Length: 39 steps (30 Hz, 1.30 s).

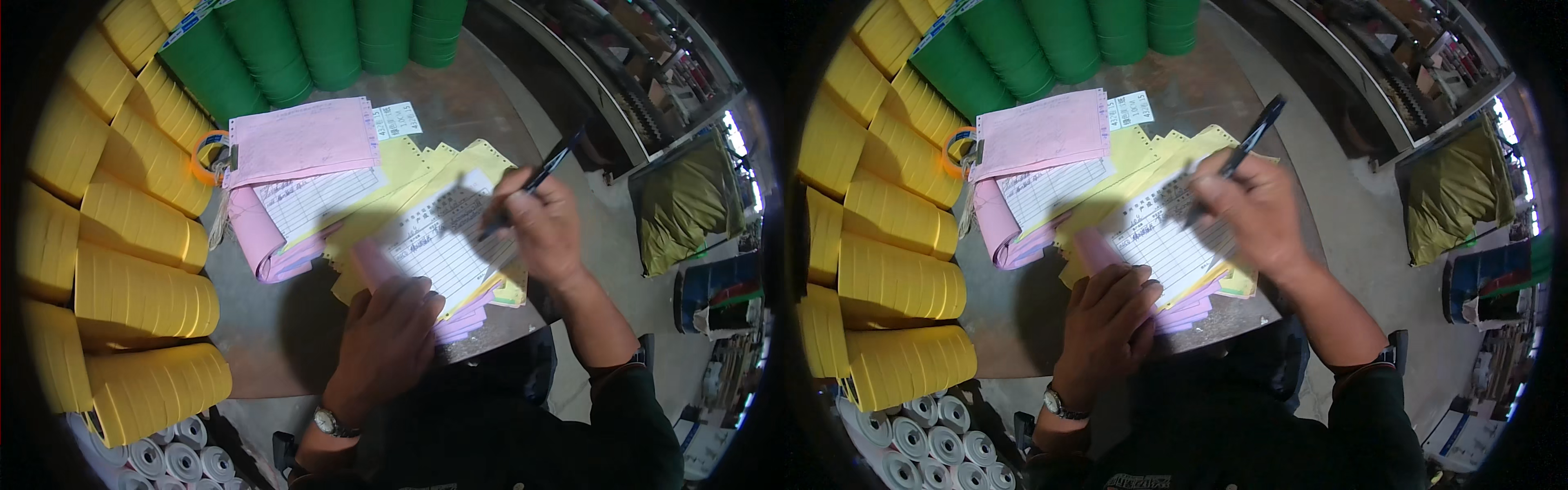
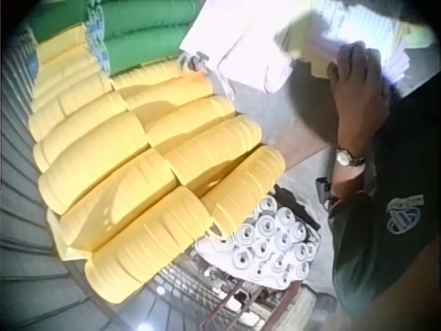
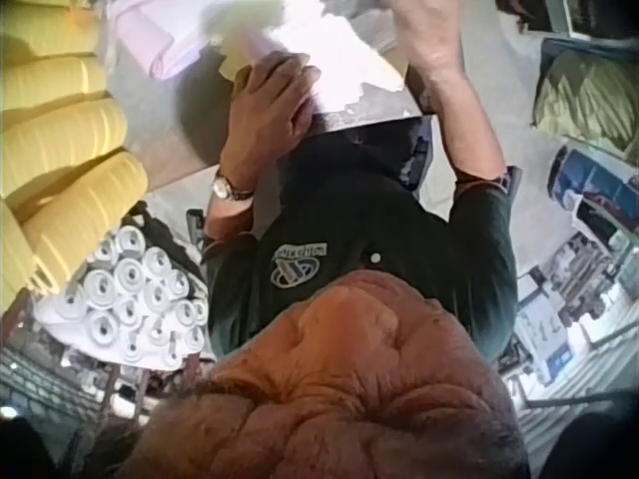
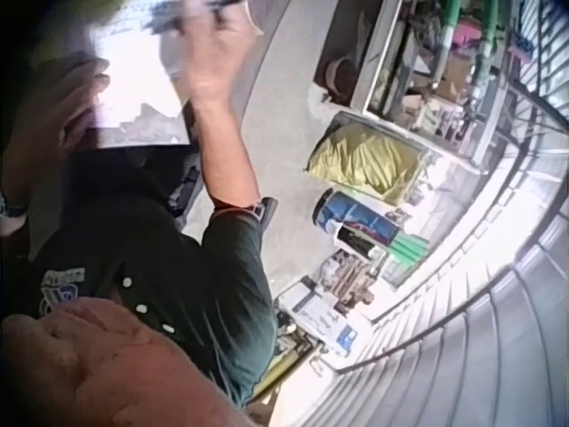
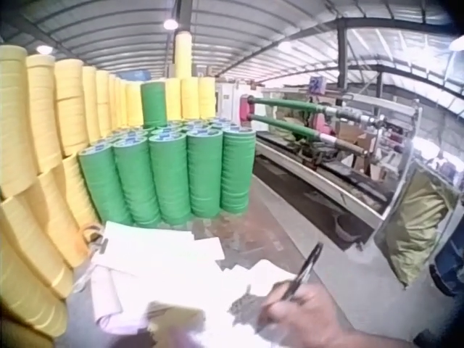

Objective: Organizing rolls of industrial tape on a table and writing in a production log.

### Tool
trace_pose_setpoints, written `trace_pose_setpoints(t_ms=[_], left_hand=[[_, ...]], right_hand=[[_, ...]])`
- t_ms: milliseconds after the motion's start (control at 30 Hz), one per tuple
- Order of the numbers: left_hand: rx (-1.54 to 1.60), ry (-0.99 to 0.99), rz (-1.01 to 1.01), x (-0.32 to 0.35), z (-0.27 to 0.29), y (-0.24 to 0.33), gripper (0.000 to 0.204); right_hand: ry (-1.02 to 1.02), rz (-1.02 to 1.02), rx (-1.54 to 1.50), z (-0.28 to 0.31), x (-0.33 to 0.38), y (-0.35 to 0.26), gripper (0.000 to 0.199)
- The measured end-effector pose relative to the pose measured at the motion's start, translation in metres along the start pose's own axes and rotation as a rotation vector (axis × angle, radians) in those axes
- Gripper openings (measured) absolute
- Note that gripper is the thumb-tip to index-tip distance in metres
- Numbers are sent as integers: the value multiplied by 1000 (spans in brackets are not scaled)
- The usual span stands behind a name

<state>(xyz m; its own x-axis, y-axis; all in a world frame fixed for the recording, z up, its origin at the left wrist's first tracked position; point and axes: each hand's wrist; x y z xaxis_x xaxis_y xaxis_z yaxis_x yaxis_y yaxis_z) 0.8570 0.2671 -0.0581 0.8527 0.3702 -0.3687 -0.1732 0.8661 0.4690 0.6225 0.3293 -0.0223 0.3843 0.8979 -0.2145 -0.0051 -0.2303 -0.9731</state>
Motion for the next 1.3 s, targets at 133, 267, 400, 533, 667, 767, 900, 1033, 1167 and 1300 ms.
trace_pose_setpoints(t_ms=[133,267,400,533,667,767,900,1033,1167,1300], left_hand=[[5,20,-9,1,-2,-2,41],[4,6,-8,-1,-3,-2,40],[-29,-2,9,0,3,1,40],[-2,9,4,-1,-2,-4,38],[-14,-46,21,3,-2,-3,39],[-18,-39,23,4,-2,-4,36],[-5,-33,25,4,-3,-6,35],[7,-37,30,1,-2,-5,32],[-10,-28,28,2,-1,-4,30],[-14,-21,21,1,-2,-4,30]], right_hand=[[-110,-141,-106,-32,6,19,16],[-11,-28,113,-17,1,18,21],[216,24,-124,3,-7,21,15],[-124,-24,252,-15,11,22,15],[-332,78,386,-35,18,34,14],[-304,188,436,-37,20,41,12],[-261,298,434,-39,23,47,10],[-241,254,465,-33,28,43,12],[-274,356,517,-36,31,39,12],[-304,396,566,-36,30,40,13]])
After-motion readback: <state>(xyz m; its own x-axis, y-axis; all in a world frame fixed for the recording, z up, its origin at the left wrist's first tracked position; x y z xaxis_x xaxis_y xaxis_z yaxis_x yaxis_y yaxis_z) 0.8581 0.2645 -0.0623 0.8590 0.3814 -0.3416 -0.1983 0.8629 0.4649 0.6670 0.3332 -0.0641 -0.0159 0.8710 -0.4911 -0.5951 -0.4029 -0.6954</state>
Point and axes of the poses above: each hand's wrist, its own x-axis away from the middle knuckle, its own z-axis out of the back of the hand, y = z × x
